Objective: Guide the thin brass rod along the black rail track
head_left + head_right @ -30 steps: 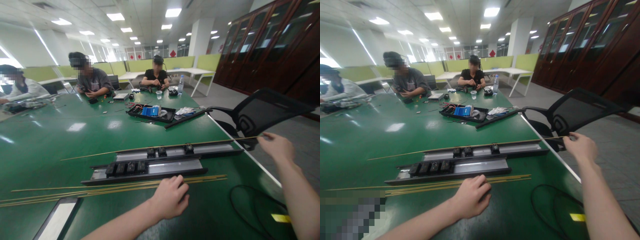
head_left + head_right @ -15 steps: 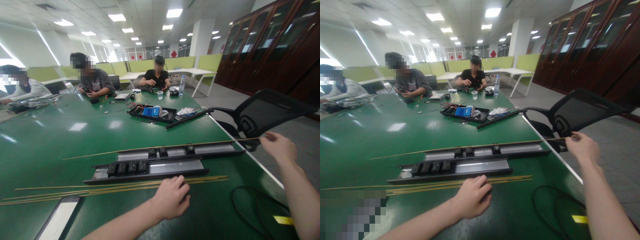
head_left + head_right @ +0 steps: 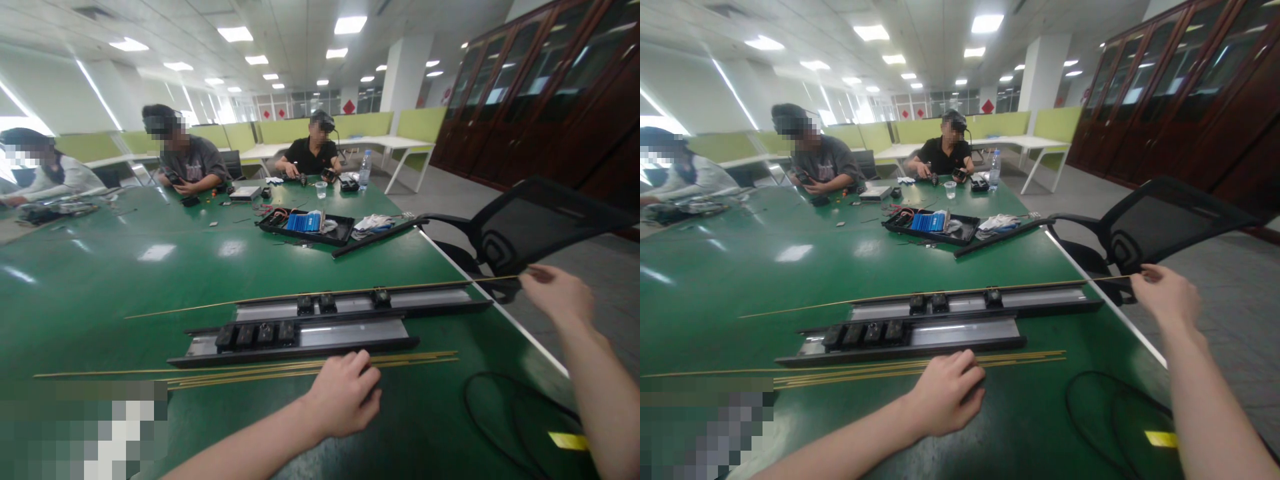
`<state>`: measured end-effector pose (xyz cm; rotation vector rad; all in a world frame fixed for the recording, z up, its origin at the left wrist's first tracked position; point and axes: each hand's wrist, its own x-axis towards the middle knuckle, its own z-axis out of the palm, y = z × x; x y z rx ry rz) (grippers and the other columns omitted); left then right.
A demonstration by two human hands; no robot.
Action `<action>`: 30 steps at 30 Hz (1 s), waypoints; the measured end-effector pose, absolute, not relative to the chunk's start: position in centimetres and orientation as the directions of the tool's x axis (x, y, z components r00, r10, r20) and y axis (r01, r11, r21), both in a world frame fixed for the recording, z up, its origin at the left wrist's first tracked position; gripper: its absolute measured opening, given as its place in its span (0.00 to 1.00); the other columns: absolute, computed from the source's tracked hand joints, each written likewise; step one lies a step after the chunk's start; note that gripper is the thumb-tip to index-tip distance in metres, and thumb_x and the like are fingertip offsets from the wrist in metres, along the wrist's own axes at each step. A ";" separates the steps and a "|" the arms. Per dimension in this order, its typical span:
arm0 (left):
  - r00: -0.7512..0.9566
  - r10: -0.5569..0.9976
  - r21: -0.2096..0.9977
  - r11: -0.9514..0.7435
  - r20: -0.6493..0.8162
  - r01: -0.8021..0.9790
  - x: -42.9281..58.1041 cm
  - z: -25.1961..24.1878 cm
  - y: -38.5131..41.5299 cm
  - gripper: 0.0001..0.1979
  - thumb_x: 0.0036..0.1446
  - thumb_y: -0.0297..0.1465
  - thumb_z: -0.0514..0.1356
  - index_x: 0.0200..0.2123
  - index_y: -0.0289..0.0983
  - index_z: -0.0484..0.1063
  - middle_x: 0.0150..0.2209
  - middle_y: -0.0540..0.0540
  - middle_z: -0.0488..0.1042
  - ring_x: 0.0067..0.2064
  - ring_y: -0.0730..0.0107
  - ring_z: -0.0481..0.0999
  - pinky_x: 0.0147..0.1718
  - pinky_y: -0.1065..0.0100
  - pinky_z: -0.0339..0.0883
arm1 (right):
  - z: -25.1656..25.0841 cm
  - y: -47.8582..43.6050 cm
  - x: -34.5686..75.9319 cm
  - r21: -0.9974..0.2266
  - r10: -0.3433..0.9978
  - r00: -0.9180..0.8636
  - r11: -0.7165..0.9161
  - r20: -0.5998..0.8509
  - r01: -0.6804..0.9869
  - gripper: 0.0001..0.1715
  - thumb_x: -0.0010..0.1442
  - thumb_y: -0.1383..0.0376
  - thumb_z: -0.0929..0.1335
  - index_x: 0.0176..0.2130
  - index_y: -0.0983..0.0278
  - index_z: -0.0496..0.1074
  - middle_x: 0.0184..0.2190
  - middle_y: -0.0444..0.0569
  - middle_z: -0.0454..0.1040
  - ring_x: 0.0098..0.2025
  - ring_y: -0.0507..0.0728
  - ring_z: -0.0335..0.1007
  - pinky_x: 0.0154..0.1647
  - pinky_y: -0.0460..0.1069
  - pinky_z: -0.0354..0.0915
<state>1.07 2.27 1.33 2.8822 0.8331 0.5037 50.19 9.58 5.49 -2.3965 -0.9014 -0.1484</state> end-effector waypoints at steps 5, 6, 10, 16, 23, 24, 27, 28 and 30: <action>0.793 0.531 0.199 -0.847 0.299 0.493 1.0 1.3 2.2 0.05 0.63 0.34 0.57 0.40 0.39 0.67 0.39 0.46 0.68 0.37 0.65 0.72 0.29 0.65 0.67 | 5.9 9.6 49.6 -0.430 0.561 0.777 -0.649 0.286 0.627 0.33 0.51 0.51 0.65 0.52 0.60 0.78 0.47 0.59 0.79 0.47 0.71 0.74 0.43 0.60 0.68; 0.793 0.532 0.203 -0.847 0.299 0.491 1.0 1.3 2.2 0.05 0.63 0.34 0.57 0.40 0.39 0.67 0.39 0.46 0.68 0.37 0.65 0.72 0.29 0.66 0.67 | 6.0 9.5 49.5 -0.418 0.565 0.771 -0.649 0.295 0.636 0.33 0.51 0.51 0.65 0.52 0.60 0.78 0.46 0.60 0.79 0.47 0.71 0.74 0.41 0.60 0.68; 0.797 0.531 0.205 -0.847 0.289 0.490 1.0 1.5 2.2 0.05 0.63 0.34 0.57 0.40 0.39 0.67 0.39 0.46 0.68 0.37 0.65 0.72 0.30 0.66 0.68 | 6.8 9.6 48.6 -0.370 0.602 0.723 -0.621 0.339 0.691 0.32 0.52 0.51 0.64 0.51 0.61 0.79 0.44 0.62 0.79 0.44 0.69 0.74 0.37 0.58 0.67; 0.799 0.530 0.201 -0.848 0.285 0.491 1.1 1.3 2.3 0.05 0.63 0.34 0.56 0.40 0.39 0.67 0.39 0.46 0.68 0.37 0.65 0.72 0.31 0.66 0.68 | 8.4 10.5 44.6 -0.362 0.848 0.383 -0.250 0.365 0.898 0.26 0.56 0.50 0.65 0.46 0.60 0.80 0.46 0.55 0.79 0.47 0.65 0.73 0.47 0.57 0.67; 0.799 0.530 0.193 -0.848 0.286 0.494 1.1 1.4 2.3 0.06 0.63 0.34 0.56 0.40 0.39 0.67 0.39 0.46 0.68 0.38 0.64 0.72 0.31 0.66 0.67 | 9.0 12.0 33.8 -0.327 0.830 -0.230 0.433 0.508 0.840 0.15 0.62 0.53 0.67 0.41 0.55 0.80 0.41 0.48 0.80 0.50 0.62 0.71 0.54 0.59 0.67; 0.800 0.530 0.191 -0.848 0.283 0.494 1.1 1.5 2.3 0.06 0.63 0.35 0.56 0.40 0.39 0.67 0.39 0.46 0.69 0.38 0.64 0.72 0.30 0.66 0.67 | 8.9 12.0 32.5 -0.314 0.817 -0.291 0.483 0.498 0.818 0.14 0.62 0.54 0.67 0.42 0.55 0.80 0.41 0.48 0.80 0.49 0.62 0.72 0.54 0.59 0.68; 0.801 0.528 0.183 -0.849 0.284 0.495 1.1 1.6 2.3 0.06 0.63 0.35 0.56 0.39 0.39 0.67 0.39 0.46 0.69 0.37 0.65 0.72 0.30 0.66 0.66 | 8.4 12.0 30.0 -0.298 0.787 -0.374 0.556 0.491 0.776 0.14 0.63 0.56 0.67 0.43 0.56 0.80 0.40 0.48 0.80 0.46 0.60 0.73 0.54 0.60 0.67; 0.801 0.527 0.179 -0.850 0.285 0.495 1.1 1.6 2.3 0.06 0.63 0.35 0.56 0.39 0.39 0.67 0.39 0.46 0.69 0.37 0.65 0.72 0.29 0.66 0.66 | 8.2 11.9 29.6 -0.298 0.783 -0.385 0.565 0.489 0.770 0.14 0.63 0.56 0.67 0.43 0.56 0.80 0.40 0.48 0.81 0.45 0.60 0.73 0.55 0.61 0.67; 0.802 0.524 0.174 -0.852 0.288 0.494 1.0 1.5 2.3 0.06 0.63 0.35 0.56 0.39 0.38 0.67 0.39 0.46 0.68 0.36 0.65 0.72 0.29 0.67 0.65 | 7.8 11.9 29.1 -0.297 0.781 -0.405 0.576 0.475 0.762 0.13 0.63 0.56 0.67 0.42 0.56 0.80 0.40 0.47 0.81 0.44 0.60 0.74 0.58 0.62 0.65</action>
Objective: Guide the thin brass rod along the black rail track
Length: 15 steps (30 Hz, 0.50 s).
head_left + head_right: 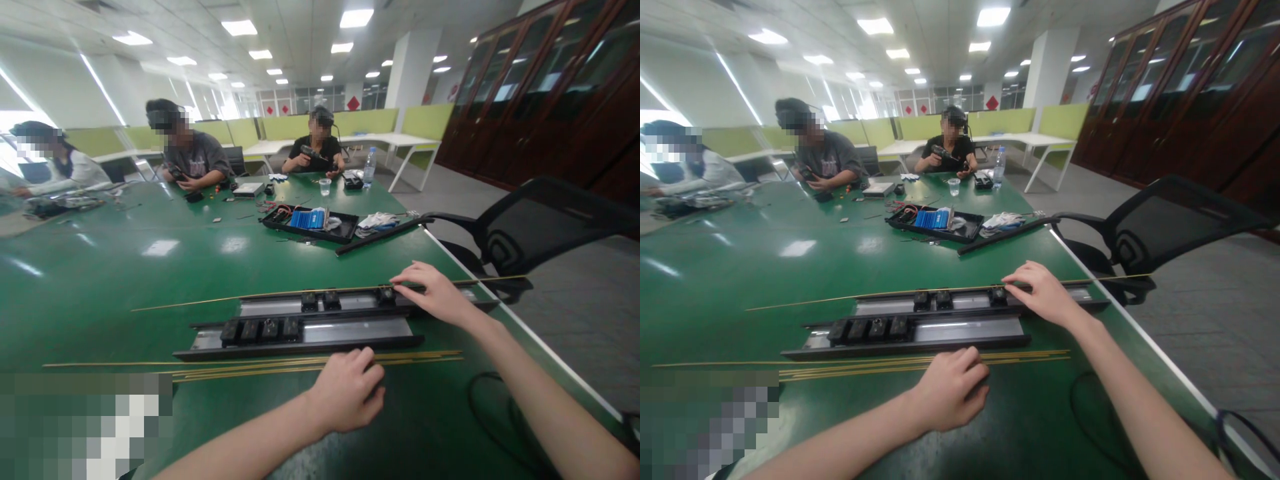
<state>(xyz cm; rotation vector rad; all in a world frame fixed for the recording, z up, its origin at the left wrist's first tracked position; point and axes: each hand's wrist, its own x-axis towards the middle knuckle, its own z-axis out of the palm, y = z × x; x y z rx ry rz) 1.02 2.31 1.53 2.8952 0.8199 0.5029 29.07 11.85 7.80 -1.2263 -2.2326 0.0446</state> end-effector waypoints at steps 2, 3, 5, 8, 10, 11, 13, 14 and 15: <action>0.802 0.522 0.174 -0.853 0.289 0.492 1.0 1.5 2.3 0.07 0.63 0.36 0.56 0.39 0.38 0.67 0.39 0.46 0.68 0.36 0.65 0.72 0.29 0.67 0.65 | 7.4 11.9 28.8 -0.300 0.785 -0.417 0.579 0.459 0.758 0.12 0.63 0.57 0.66 0.41 0.55 0.79 0.40 0.46 0.81 0.44 0.60 0.75 0.61 0.63 0.63; 0.802 0.522 0.175 -0.853 0.289 0.492 1.0 1.4 2.3 0.07 0.63 0.36 0.56 0.39 0.38 0.67 0.39 0.46 0.68 0.36 0.65 0.72 0.29 0.67 0.65 | 7.2 12.0 28.8 -0.303 0.787 -0.416 0.577 0.455 0.759 0.12 0.64 0.57 0.66 0.40 0.55 0.79 0.40 0.46 0.81 0.45 0.59 0.75 0.61 0.63 0.62; 0.802 0.523 0.174 -0.852 0.289 0.493 0.9 1.3 2.4 0.07 0.63 0.36 0.56 0.39 0.39 0.67 0.39 0.46 0.68 0.37 0.65 0.72 0.29 0.66 0.65 | 6.8 12.1 28.7 -0.310 0.790 -0.399 0.568 0.466 0.762 0.11 0.63 0.57 0.66 0.40 0.55 0.79 0.40 0.45 0.82 0.45 0.59 0.76 0.63 0.63 0.61; 0.804 0.520 0.168 -0.854 0.290 0.492 0.9 1.3 2.4 0.07 0.63 0.36 0.56 0.39 0.38 0.67 0.39 0.46 0.68 0.37 0.65 0.72 0.29 0.66 0.66 | 6.3 12.3 28.6 -0.315 0.790 -0.369 0.555 0.490 0.770 0.11 0.63 0.58 0.67 0.38 0.56 0.79 0.39 0.45 0.82 0.44 0.59 0.77 0.64 0.63 0.61; 0.804 0.517 0.169 -0.856 0.292 0.489 0.9 1.3 2.4 0.07 0.63 0.36 0.56 0.39 0.38 0.67 0.39 0.46 0.68 0.36 0.65 0.72 0.29 0.66 0.66 | 6.1 12.4 28.5 -0.316 0.791 -0.359 0.549 0.495 0.774 0.11 0.63 0.58 0.67 0.38 0.56 0.79 0.39 0.44 0.82 0.44 0.58 0.77 0.64 0.63 0.61; 0.805 0.517 0.170 -0.856 0.292 0.488 0.9 1.4 2.4 0.07 0.63 0.36 0.56 0.39 0.38 0.67 0.39 0.46 0.68 0.36 0.65 0.72 0.29 0.66 0.66 | 6.1 12.3 28.5 -0.318 0.793 -0.357 0.547 0.494 0.775 0.11 0.63 0.58 0.67 0.38 0.56 0.79 0.39 0.44 0.82 0.44 0.58 0.77 0.64 0.62 0.61; 0.806 0.516 0.169 -0.857 0.290 0.487 0.9 1.4 2.4 0.07 0.63 0.36 0.56 0.39 0.38 0.68 0.38 0.46 0.68 0.37 0.65 0.72 0.29 0.66 0.66 | 6.2 12.3 28.4 -0.322 0.797 -0.351 0.541 0.492 0.777 0.12 0.64 0.57 0.66 0.37 0.57 0.79 0.39 0.45 0.82 0.44 0.58 0.76 0.64 0.62 0.61; 0.807 0.515 0.167 -0.857 0.289 0.487 0.9 1.4 2.4 0.07 0.63 0.36 0.56 0.39 0.38 0.68 0.38 0.46 0.68 0.37 0.65 0.72 0.30 0.66 0.66 | 6.2 12.2 28.4 -0.324 0.800 -0.347 0.537 0.490 0.779 0.12 0.64 0.57 0.66 0.37 0.57 0.79 0.39 0.45 0.82 0.44 0.58 0.76 0.64 0.62 0.61; 0.808 0.514 0.163 -0.858 0.289 0.487 0.9 1.4 2.4 0.07 0.64 0.36 0.56 0.39 0.38 0.67 0.38 0.46 0.68 0.37 0.65 0.72 0.30 0.66 0.66 | 6.2 12.2 28.4 -0.328 0.804 -0.342 0.531 0.487 0.781 0.13 0.64 0.57 0.66 0.37 0.58 0.79 0.39 0.46 0.82 0.44 0.58 0.76 0.64 0.61 0.61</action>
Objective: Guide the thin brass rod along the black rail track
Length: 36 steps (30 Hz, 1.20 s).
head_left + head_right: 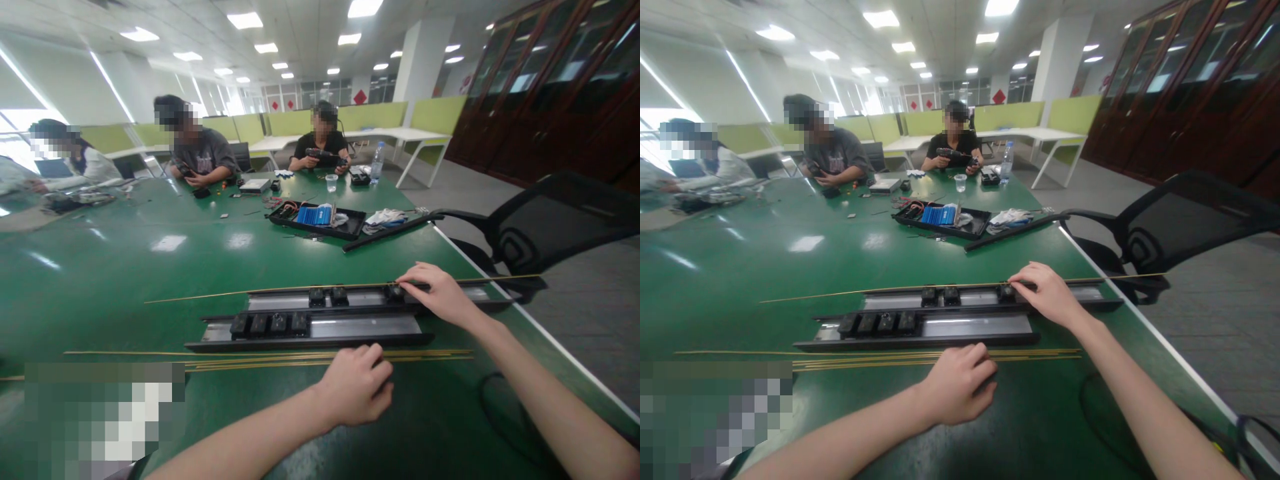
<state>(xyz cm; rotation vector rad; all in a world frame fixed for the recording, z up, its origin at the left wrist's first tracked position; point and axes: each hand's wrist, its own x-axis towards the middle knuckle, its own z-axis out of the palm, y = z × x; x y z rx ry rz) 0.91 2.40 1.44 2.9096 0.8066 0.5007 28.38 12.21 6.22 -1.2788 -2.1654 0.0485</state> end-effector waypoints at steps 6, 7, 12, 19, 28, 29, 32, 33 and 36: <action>0.808 0.503 0.150 -0.864 0.306 0.481 0.8 1.4 2.5 0.08 0.65 0.37 0.55 0.38 0.38 0.67 0.38 0.46 0.68 0.36 0.66 0.72 0.29 0.67 0.65 | 6.4 12.2 28.1 -0.345 0.821 -0.328 0.510 0.467 0.788 0.13 0.64 0.56 0.66 0.37 0.58 0.79 0.39 0.46 0.82 0.44 0.59 0.76 0.63 0.61 0.62; 0.808 0.503 0.147 -0.864 0.306 0.482 0.8 1.4 2.5 0.09 0.65 0.37 0.55 0.38 0.38 0.68 0.38 0.46 0.68 0.36 0.66 0.72 0.29 0.67 0.65 | 6.5 12.2 28.1 -0.346 0.823 -0.327 0.509 0.464 0.788 0.14 0.64 0.55 0.66 0.37 0.58 0.79 0.38 0.46 0.82 0.44 0.59 0.76 0.62 0.61 0.63; 0.809 0.504 0.148 -0.863 0.302 0.482 0.7 1.2 2.5 0.09 0.65 0.38 0.54 0.39 0.38 0.68 0.39 0.46 0.68 0.36 0.66 0.72 0.28 0.66 0.66 | 6.9 11.9 27.9 -0.373 0.839 -0.320 0.495 0.441 0.785 0.15 0.64 0.54 0.66 0.37 0.58 0.79 0.38 0.48 0.81 0.44 0.59 0.75 0.53 0.58 0.67; 0.812 0.500 0.151 -0.866 0.301 0.478 0.6 1.2 2.6 0.10 0.66 0.38 0.54 0.39 0.38 0.68 0.39 0.46 0.68 0.37 0.66 0.72 0.29 0.67 0.66 | 6.7 11.9 28.1 -0.403 0.846 -0.310 0.489 0.433 0.774 0.16 0.64 0.54 0.66 0.38 0.60 0.79 0.39 0.51 0.80 0.45 0.60 0.73 0.50 0.56 0.68; 0.814 0.506 0.155 -0.862 0.284 0.482 0.6 1.3 2.6 0.10 0.65 0.38 0.55 0.39 0.38 0.69 0.39 0.46 0.69 0.37 0.66 0.73 0.30 0.67 0.68 | 6.6 12.1 28.4 -0.403 0.842 -0.309 0.494 0.442 0.771 0.15 0.63 0.54 0.67 0.37 0.59 0.80 0.39 0.50 0.81 0.46 0.60 0.75 0.51 0.56 0.69; 0.816 0.506 0.159 -0.863 0.279 0.480 0.6 1.3 2.6 0.10 0.65 0.38 0.55 0.40 0.38 0.69 0.39 0.46 0.69 0.37 0.66 0.73 0.30 0.66 0.69 | 6.6 12.1 28.6 -0.402 0.843 -0.311 0.494 0.440 0.771 0.15 0.63 0.54 0.67 0.37 0.59 0.80 0.39 0.49 0.81 0.46 0.60 0.75 0.52 0.56 0.68; 0.817 0.503 0.160 -0.864 0.283 0.477 0.6 1.2 2.6 0.10 0.65 0.38 0.55 0.39 0.38 0.69 0.40 0.46 0.69 0.37 0.66 0.73 0.30 0.66 0.68 | 6.5 12.2 29.0 -0.403 0.850 -0.314 0.487 0.424 0.775 0.15 0.63 0.54 0.67 0.37 0.58 0.80 0.39 0.49 0.81 0.48 0.60 0.74 0.52 0.56 0.68; 0.816 0.503 0.158 -0.864 0.285 0.478 0.6 1.2 2.6 0.10 0.65 0.38 0.55 0.39 0.38 0.69 0.40 0.46 0.69 0.37 0.66 0.73 0.30 0.66 0.68 | 6.6 12.2 29.2 -0.405 0.854 -0.312 0.482 0.417 0.777 0.15 0.63 0.53 0.67 0.38 0.58 0.80 0.39 0.49 0.81 0.48 0.60 0.74 0.52 0.56 0.69; 0.815 0.504 0.156 -0.864 0.285 0.479 0.5 1.2 2.6 0.10 0.66 0.38 0.55 0.40 0.38 0.69 0.40 0.46 0.69 0.37 0.66 0.73 0.30 0.66 0.68 | 6.7 12.2 29.6 -0.421 0.868 -0.301 0.462 0.396 0.781 0.16 0.62 0.52 0.67 0.38 0.58 0.80 0.40 0.49 0.81 0.48 0.60 0.75 0.50 0.55 0.69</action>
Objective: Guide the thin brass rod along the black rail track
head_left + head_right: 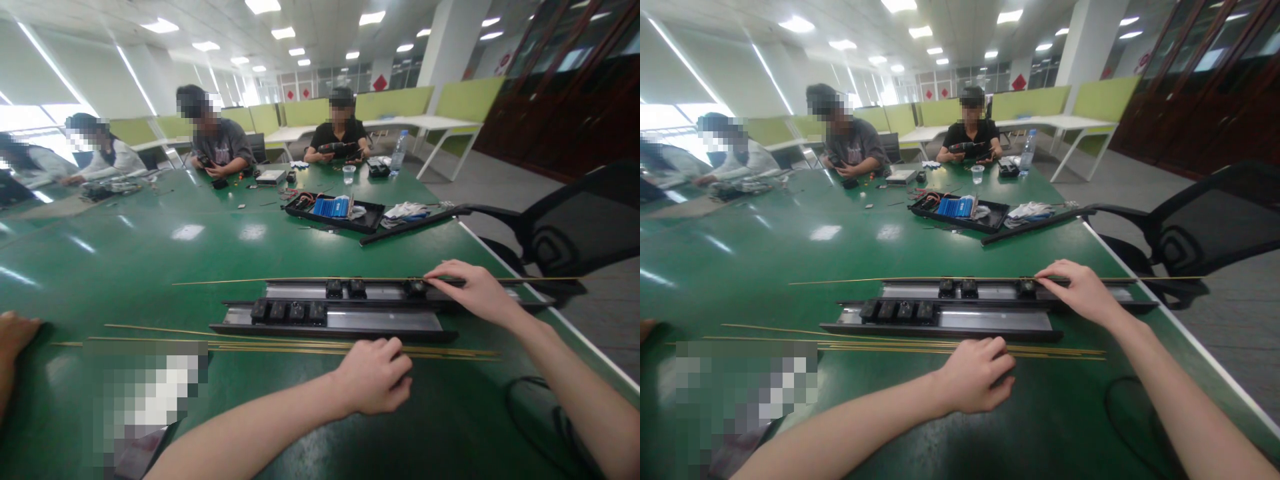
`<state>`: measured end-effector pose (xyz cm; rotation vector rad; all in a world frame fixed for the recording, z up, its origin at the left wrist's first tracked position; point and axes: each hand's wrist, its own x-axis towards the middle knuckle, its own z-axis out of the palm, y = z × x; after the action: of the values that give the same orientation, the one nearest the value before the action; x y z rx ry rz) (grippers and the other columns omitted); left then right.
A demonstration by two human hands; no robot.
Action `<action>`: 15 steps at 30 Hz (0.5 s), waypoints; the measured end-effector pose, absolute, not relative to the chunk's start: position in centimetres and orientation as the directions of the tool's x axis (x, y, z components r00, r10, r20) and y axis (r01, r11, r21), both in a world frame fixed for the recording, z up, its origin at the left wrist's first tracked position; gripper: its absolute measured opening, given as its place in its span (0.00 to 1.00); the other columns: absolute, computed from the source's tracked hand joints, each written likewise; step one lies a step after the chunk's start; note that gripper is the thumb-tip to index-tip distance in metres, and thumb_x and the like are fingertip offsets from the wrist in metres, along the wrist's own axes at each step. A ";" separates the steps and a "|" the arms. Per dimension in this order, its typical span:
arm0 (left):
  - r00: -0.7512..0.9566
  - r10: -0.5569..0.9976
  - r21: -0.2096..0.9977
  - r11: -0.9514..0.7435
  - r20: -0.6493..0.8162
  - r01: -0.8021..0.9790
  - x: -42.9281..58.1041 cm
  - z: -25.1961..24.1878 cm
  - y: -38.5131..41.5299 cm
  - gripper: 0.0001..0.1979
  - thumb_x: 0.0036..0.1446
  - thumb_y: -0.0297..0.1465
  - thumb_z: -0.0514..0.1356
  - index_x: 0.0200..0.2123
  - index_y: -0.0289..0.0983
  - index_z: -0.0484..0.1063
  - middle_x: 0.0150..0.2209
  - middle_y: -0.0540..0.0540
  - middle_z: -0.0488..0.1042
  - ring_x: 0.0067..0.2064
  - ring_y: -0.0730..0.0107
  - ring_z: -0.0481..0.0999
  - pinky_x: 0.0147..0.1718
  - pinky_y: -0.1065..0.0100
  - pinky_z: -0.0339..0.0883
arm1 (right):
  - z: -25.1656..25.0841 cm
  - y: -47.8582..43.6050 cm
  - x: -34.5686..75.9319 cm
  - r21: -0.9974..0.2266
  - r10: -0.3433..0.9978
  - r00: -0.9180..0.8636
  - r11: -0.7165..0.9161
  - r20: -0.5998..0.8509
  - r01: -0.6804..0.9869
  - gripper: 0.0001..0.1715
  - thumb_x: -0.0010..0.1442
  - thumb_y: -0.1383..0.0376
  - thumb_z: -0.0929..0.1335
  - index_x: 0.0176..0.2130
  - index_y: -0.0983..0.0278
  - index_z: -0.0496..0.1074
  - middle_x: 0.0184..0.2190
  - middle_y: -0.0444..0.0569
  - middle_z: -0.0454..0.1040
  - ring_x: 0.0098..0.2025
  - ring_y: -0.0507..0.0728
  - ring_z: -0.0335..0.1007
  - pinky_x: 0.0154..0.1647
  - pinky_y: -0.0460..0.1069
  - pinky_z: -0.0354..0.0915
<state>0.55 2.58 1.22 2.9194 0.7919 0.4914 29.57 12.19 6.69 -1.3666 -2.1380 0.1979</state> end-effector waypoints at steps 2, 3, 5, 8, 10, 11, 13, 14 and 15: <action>0.818 0.503 0.159 -0.864 0.279 0.477 0.6 1.2 2.6 0.10 0.66 0.38 0.55 0.40 0.38 0.69 0.40 0.46 0.69 0.37 0.66 0.73 0.30 0.67 0.68 | 6.7 12.2 29.8 -0.430 0.874 -0.295 0.453 0.385 0.781 0.16 0.62 0.51 0.68 0.38 0.58 0.80 0.40 0.49 0.81 0.47 0.60 0.75 0.50 0.55 0.69; 0.818 0.503 0.160 -0.864 0.278 0.477 0.6 1.3 2.6 0.10 0.66 0.38 0.55 0.40 0.38 0.69 0.40 0.46 0.69 0.37 0.66 0.73 0.31 0.67 0.68 | 6.7 12.2 29.9 -0.433 0.876 -0.293 0.450 0.383 0.781 0.16 0.61 0.51 0.68 0.38 0.58 0.80 0.40 0.49 0.81 0.46 0.60 0.75 0.50 0.55 0.69; 0.817 0.505 0.161 -0.863 0.280 0.478 0.6 1.3 2.6 0.10 0.66 0.38 0.55 0.39 0.38 0.68 0.40 0.46 0.69 0.37 0.66 0.73 0.31 0.67 0.68 | 6.6 12.3 30.0 -0.439 0.878 -0.288 0.446 0.382 0.780 0.16 0.61 0.51 0.68 0.38 0.58 0.80 0.40 0.49 0.81 0.46 0.60 0.75 0.50 0.55 0.69; 0.817 0.503 0.162 -0.864 0.283 0.476 0.6 1.4 2.6 0.10 0.66 0.38 0.55 0.39 0.38 0.69 0.40 0.46 0.69 0.37 0.66 0.73 0.30 0.67 0.68 | 6.6 12.3 30.1 -0.445 0.881 -0.284 0.443 0.380 0.778 0.17 0.60 0.50 0.68 0.38 0.57 0.80 0.40 0.48 0.81 0.46 0.61 0.75 0.50 0.55 0.69; 0.818 0.503 0.165 -0.864 0.280 0.475 0.5 1.4 2.5 0.10 0.66 0.38 0.55 0.40 0.38 0.69 0.40 0.46 0.69 0.37 0.67 0.73 0.31 0.66 0.68 | 6.8 12.2 30.0 -0.448 0.884 -0.283 0.438 0.372 0.779 0.18 0.60 0.49 0.68 0.38 0.58 0.80 0.40 0.49 0.81 0.46 0.61 0.75 0.50 0.56 0.69; 0.817 0.504 0.165 -0.864 0.281 0.476 0.5 1.4 2.5 0.10 0.66 0.38 0.55 0.40 0.38 0.69 0.40 0.46 0.69 0.37 0.67 0.73 0.31 0.66 0.68 | 6.9 12.1 30.0 -0.449 0.887 -0.281 0.433 0.366 0.781 0.18 0.60 0.49 0.68 0.38 0.58 0.80 0.40 0.49 0.81 0.46 0.61 0.75 0.50 0.56 0.69; 0.815 0.506 0.164 -0.862 0.282 0.479 0.5 1.4 2.5 0.10 0.66 0.38 0.55 0.40 0.38 0.69 0.40 0.46 0.69 0.37 0.66 0.73 0.31 0.66 0.68 | 7.2 11.9 29.9 -0.451 0.895 -0.273 0.418 0.353 0.788 0.19 0.61 0.50 0.67 0.37 0.59 0.80 0.40 0.50 0.81 0.47 0.62 0.75 0.51 0.56 0.68; 0.815 0.507 0.163 -0.862 0.281 0.480 0.5 1.4 2.5 0.10 0.66 0.38 0.55 0.40 0.38 0.69 0.40 0.46 0.69 0.37 0.66 0.73 0.30 0.66 0.68 | 7.4 11.9 29.9 -0.452 0.899 -0.268 0.410 0.346 0.792 0.19 0.61 0.50 0.67 0.37 0.60 0.80 0.40 0.51 0.81 0.47 0.62 0.74 0.51 0.56 0.68; 0.814 0.507 0.162 -0.862 0.282 0.481 0.5 1.4 2.6 0.10 0.66 0.38 0.55 0.40 0.38 0.69 0.40 0.46 0.69 0.37 0.66 0.73 0.30 0.66 0.68 | 7.5 11.8 29.9 -0.453 0.903 -0.265 0.403 0.338 0.795 0.19 0.61 0.50 0.67 0.37 0.60 0.80 0.40 0.52 0.81 0.47 0.62 0.74 0.51 0.55 0.68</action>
<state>0.52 2.55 1.41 2.9128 0.7950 0.4885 29.91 11.79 7.51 -1.4422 -2.1168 0.2580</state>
